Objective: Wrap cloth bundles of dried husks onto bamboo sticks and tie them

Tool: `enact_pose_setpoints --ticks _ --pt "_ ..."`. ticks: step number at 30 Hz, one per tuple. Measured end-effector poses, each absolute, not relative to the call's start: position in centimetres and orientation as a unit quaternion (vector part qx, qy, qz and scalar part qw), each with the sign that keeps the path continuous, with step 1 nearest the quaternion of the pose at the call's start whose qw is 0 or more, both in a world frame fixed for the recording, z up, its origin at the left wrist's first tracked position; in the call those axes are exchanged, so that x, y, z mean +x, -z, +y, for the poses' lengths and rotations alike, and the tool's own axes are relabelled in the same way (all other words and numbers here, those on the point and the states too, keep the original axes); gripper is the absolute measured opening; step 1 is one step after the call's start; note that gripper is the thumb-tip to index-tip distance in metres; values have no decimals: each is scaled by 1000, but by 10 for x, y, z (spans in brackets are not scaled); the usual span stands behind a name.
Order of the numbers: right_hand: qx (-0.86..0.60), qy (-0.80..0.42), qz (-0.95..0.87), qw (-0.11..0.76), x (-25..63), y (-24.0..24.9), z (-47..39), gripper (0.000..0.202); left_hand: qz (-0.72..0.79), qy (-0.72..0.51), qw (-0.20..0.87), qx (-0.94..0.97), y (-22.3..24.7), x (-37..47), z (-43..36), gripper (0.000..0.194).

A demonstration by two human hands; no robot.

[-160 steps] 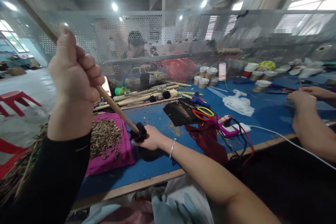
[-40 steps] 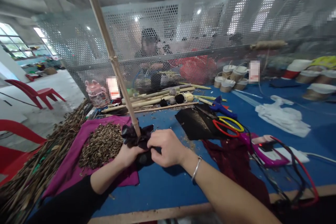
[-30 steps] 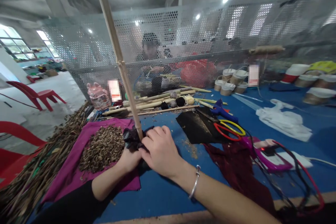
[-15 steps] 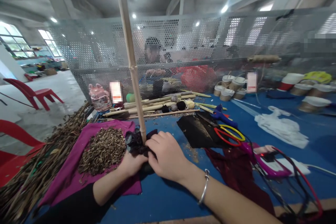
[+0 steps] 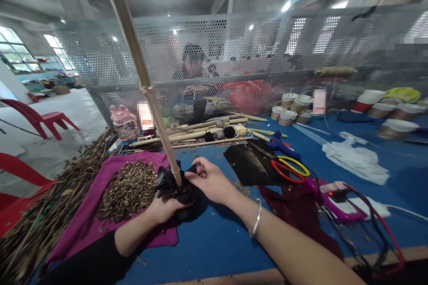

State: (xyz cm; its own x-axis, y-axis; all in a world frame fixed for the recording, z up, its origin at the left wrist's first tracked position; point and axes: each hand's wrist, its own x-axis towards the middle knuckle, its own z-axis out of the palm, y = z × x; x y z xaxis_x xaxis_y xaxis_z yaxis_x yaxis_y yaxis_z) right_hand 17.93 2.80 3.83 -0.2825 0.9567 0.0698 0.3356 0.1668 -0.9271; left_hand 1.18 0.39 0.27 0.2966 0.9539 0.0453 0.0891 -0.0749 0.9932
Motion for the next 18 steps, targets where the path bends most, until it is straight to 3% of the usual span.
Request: enact_pose_setpoints --ticks 3,8,12,18 --pt "-444 -540 -621 356 175 -31 31 18 411 -391 578 586 -3 10 4 22" --pt "-414 -667 -528 325 186 -34 20 33 437 -396 565 578 3 6 3 29" --pt "-437 -598 -597 310 190 -43 16 47 460 -329 544 619 7 2 1 24" --pt "-491 -400 -723 275 185 -34 3 23 332 -250 497 762 2 1 4 23"
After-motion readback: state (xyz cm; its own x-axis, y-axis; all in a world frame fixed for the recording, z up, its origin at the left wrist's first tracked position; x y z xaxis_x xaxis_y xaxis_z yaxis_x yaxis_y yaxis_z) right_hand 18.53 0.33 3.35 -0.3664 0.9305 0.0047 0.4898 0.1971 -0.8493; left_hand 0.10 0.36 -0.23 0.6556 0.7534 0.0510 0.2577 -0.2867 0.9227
